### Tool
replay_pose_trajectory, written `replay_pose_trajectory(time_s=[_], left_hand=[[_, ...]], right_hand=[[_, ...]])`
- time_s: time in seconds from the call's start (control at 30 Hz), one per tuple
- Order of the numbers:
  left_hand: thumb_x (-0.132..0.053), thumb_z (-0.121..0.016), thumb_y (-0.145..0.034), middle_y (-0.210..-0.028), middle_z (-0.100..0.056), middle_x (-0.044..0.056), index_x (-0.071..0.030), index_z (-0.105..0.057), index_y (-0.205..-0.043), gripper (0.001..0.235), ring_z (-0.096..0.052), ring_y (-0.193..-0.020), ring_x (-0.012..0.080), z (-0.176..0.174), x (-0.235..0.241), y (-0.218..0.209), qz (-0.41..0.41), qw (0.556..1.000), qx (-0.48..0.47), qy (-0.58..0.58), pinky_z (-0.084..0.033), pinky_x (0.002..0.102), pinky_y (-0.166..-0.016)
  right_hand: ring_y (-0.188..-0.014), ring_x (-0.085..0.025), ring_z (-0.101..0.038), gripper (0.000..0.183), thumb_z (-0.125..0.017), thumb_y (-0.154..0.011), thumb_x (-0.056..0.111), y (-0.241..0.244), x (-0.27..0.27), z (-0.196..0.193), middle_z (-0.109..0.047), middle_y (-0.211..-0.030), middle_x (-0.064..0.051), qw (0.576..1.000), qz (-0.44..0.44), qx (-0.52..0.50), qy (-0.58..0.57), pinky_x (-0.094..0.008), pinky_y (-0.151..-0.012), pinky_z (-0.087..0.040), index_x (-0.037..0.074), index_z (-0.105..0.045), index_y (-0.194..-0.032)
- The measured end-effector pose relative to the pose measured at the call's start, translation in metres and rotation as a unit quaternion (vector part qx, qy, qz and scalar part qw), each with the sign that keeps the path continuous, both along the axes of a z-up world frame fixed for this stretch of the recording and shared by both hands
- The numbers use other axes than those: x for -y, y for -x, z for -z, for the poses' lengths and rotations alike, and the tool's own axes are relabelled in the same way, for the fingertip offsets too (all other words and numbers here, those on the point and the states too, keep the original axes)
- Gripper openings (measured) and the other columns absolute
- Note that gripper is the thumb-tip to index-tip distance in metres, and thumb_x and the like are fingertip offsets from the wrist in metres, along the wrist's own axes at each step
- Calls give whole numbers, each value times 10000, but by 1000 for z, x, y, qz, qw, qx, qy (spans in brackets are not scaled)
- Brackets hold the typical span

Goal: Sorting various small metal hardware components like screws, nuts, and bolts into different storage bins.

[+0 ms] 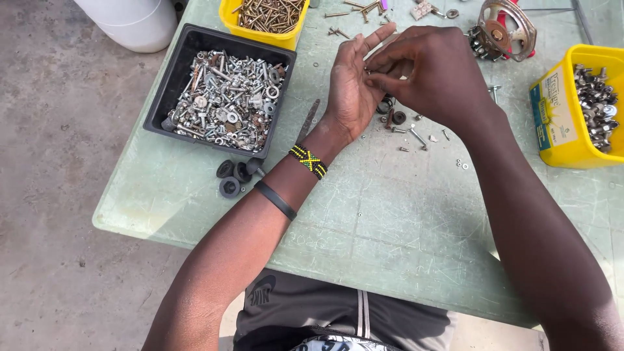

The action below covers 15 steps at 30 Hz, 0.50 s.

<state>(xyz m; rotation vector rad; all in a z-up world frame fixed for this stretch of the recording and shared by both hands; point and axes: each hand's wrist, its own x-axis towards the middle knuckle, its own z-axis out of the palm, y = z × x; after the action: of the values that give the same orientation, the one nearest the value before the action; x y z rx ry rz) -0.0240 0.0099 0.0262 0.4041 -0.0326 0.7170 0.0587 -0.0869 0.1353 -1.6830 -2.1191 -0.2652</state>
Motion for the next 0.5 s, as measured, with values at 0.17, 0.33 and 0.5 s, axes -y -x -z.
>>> replay_pose_trajectory(time_s=[0.17,0.33,0.5], left_hand=[[-372,-497,-1060,-1229,-683,285,37,-500,-1486,591,-675,-1132,353,9,2,-6,-12,999,31,13,-544,442,-1017],[23,-327,-987,-1494,-501,330,144,-421,-1474,511,-502,-1400,427,-6,8,0,-15,999,23,30,-406,479,-1246],[-399,-545,-1085,-1677,-336,253,15,-372,-1603,686,-263,-1643,436,54,14,-20,-32,972,192,-130,-213,516,-1416]], right_hand=[[-774,-179,-660,130,-862,-886,73,14,3,-6,-749,-903,-50,1000,17,0,1,-344,-705,-483,99,-819,-1005],[-981,-198,-688,173,-814,-978,-56,40,11,-30,-790,-1173,-127,998,8,-65,-12,-308,-766,-481,-8,-797,-1144],[-832,-121,-727,115,-794,-920,72,98,0,-54,-792,-954,-21,982,-93,-98,136,-262,-815,-507,94,-782,-1032]])
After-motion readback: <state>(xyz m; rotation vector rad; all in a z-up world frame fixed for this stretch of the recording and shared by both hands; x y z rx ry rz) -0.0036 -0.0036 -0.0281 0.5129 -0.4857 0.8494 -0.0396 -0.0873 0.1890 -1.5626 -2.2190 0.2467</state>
